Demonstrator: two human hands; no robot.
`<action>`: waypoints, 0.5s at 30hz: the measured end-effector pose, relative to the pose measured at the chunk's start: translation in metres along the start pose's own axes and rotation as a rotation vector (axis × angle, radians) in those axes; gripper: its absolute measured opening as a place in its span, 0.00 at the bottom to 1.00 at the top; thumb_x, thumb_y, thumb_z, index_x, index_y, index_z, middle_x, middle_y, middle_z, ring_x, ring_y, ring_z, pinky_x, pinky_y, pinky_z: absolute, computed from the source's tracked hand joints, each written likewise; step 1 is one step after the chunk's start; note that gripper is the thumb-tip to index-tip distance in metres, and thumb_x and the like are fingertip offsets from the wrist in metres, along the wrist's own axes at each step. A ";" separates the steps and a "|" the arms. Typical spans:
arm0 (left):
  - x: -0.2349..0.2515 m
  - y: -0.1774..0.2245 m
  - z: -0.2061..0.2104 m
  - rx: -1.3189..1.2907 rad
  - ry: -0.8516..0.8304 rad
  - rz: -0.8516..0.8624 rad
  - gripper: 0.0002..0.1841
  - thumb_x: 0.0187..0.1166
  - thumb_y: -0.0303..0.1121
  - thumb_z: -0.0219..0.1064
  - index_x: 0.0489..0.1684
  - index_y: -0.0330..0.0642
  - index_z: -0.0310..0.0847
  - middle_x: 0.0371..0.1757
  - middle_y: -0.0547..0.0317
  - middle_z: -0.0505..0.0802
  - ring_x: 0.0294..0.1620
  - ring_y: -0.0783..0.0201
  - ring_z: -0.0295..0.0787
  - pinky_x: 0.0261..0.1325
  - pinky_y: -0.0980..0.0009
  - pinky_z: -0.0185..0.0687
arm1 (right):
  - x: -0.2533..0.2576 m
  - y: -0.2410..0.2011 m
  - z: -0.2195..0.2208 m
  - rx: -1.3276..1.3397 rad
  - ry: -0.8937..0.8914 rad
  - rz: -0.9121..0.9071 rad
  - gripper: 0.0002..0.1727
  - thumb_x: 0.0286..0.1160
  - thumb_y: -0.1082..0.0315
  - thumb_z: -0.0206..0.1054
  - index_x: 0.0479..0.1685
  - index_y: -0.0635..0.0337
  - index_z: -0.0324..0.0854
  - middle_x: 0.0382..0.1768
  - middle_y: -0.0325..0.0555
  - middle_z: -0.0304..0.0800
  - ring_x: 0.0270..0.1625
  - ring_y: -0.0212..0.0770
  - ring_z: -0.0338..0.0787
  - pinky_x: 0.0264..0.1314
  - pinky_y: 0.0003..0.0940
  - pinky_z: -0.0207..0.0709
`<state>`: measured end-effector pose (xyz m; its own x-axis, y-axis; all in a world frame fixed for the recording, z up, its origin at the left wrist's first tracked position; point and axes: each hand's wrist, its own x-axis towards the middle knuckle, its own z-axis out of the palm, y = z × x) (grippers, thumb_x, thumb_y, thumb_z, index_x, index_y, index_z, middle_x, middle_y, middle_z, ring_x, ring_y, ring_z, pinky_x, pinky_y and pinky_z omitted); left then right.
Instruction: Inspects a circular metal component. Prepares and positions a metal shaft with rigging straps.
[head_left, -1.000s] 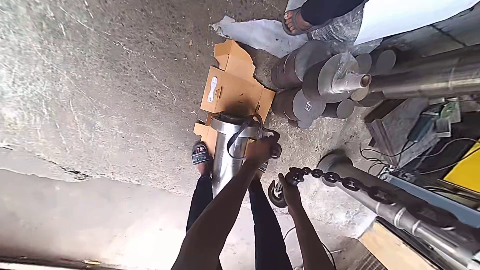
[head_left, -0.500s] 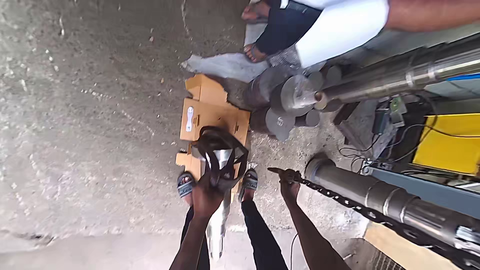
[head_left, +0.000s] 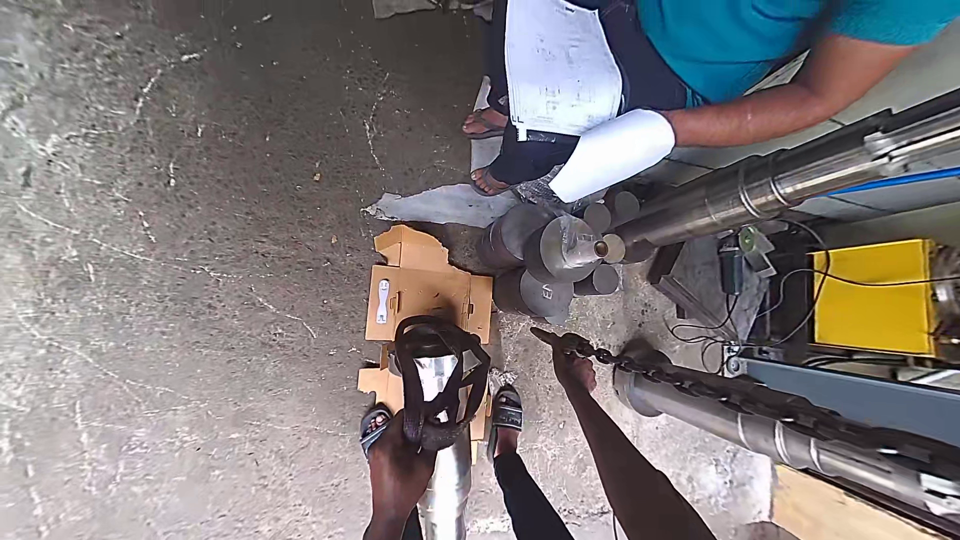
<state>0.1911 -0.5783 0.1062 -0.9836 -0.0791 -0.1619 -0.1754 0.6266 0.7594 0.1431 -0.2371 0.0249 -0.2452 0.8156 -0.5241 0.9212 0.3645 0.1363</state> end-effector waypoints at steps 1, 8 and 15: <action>0.000 0.000 -0.001 -0.012 -0.001 0.002 0.21 0.57 0.49 0.70 0.35 0.38 0.89 0.26 0.62 0.92 0.27 0.73 0.90 0.34 0.67 0.87 | 0.000 -0.001 0.001 0.009 0.004 0.006 0.47 0.72 0.21 0.53 0.67 0.55 0.85 0.61 0.62 0.90 0.66 0.63 0.89 0.64 0.67 0.76; -0.008 -0.008 -0.004 -0.157 -0.134 0.001 0.19 0.59 0.40 0.77 0.46 0.38 0.90 0.40 0.61 0.97 0.42 0.70 0.95 0.50 0.63 0.93 | -0.022 0.020 0.010 0.144 -0.182 -0.102 0.36 0.86 0.34 0.48 0.59 0.58 0.85 0.46 0.53 0.95 0.48 0.54 0.94 0.52 0.58 0.82; -0.013 -0.011 0.012 -0.199 -0.045 -0.010 0.17 0.56 0.37 0.79 0.40 0.34 0.93 0.51 0.46 0.88 0.52 0.63 0.86 0.56 0.70 0.85 | -0.172 0.035 0.017 0.467 -0.520 -1.056 0.44 0.65 0.38 0.73 0.73 0.65 0.76 0.70 0.54 0.82 0.72 0.43 0.81 0.69 0.38 0.80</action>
<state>0.2064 -0.5753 0.0921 -0.9797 -0.0473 -0.1947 -0.1944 0.4601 0.8663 0.2225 -0.3718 0.1055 -0.8739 -0.0855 -0.4785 0.3950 0.4487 -0.8016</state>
